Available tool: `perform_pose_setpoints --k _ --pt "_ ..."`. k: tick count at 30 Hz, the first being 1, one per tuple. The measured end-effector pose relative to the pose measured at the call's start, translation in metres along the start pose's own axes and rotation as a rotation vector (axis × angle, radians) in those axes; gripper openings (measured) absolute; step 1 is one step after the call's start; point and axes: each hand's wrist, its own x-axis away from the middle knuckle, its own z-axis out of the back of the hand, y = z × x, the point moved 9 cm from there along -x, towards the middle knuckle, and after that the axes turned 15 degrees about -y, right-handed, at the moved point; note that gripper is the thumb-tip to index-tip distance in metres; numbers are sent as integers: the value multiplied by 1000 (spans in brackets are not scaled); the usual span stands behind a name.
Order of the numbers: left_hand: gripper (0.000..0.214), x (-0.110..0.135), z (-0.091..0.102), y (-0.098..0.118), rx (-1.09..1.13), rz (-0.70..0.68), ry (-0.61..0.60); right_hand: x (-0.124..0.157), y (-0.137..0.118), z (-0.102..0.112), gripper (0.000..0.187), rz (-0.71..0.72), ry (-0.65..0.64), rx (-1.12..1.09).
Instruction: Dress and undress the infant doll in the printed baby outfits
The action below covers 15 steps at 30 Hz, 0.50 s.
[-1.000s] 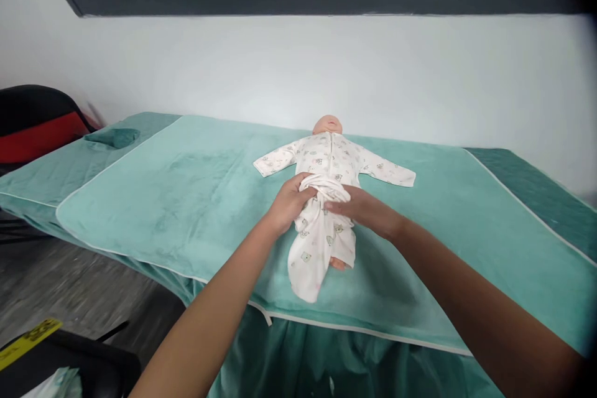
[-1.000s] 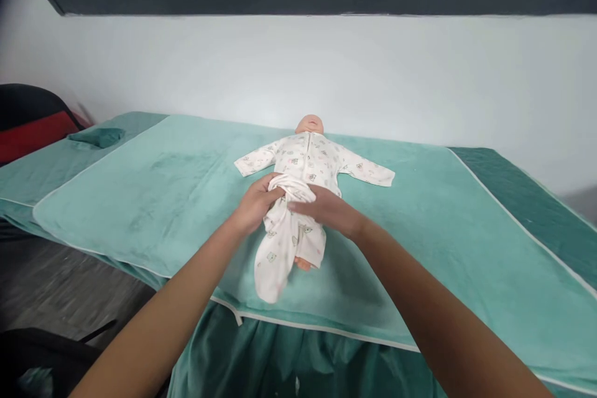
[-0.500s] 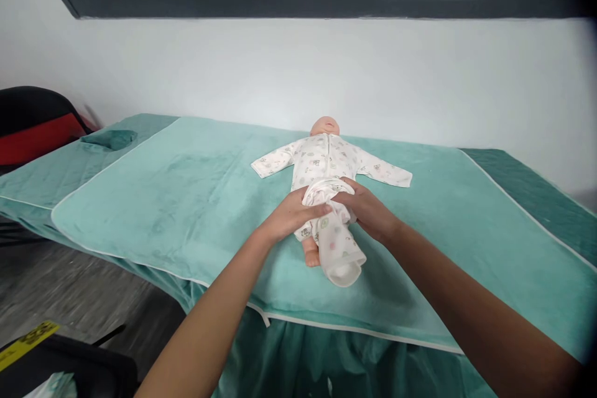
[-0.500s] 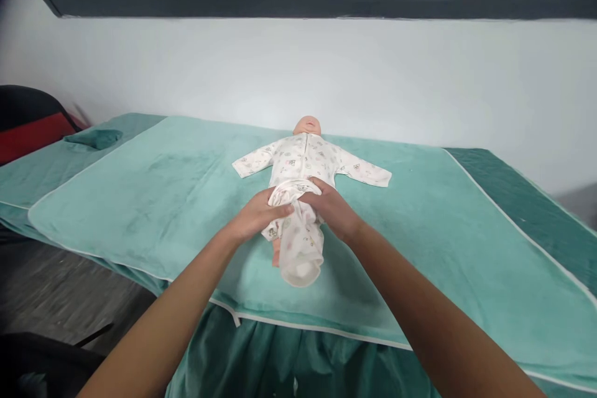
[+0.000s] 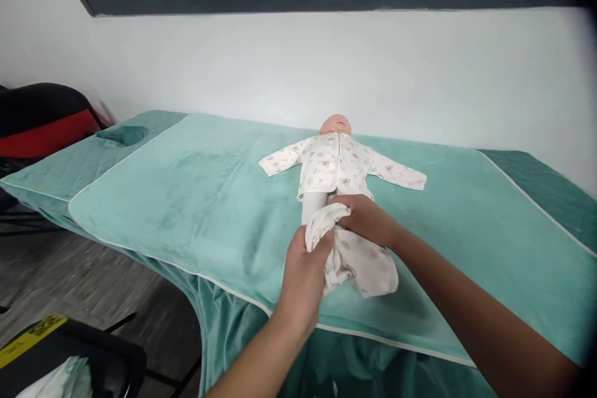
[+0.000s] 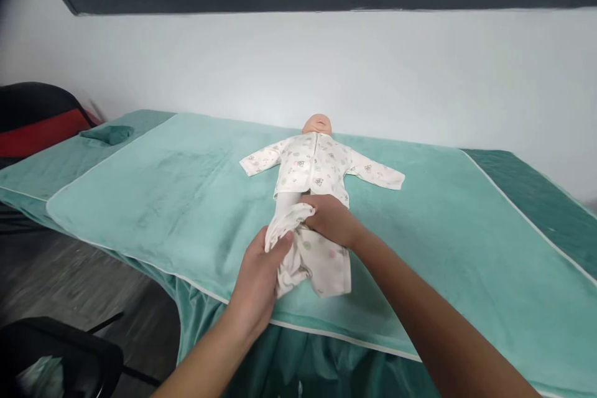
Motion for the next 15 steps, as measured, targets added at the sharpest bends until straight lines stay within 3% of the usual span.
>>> perform_pose_setpoints --k 4,9,12,15 --pt "43 32 6 -25 177 59 91 -2 -4 -8 11 -80 -90 252" --pt "45 48 42 -54 116 60 181 -4 -3 -21 8 -162 -125 525" --pt "39 44 70 -54 -9 18 178 -1 -3 -27 13 -180 -138 589" --pt "30 33 90 -41 -237 -32 154 1 -3 -31 13 -200 -149 598"
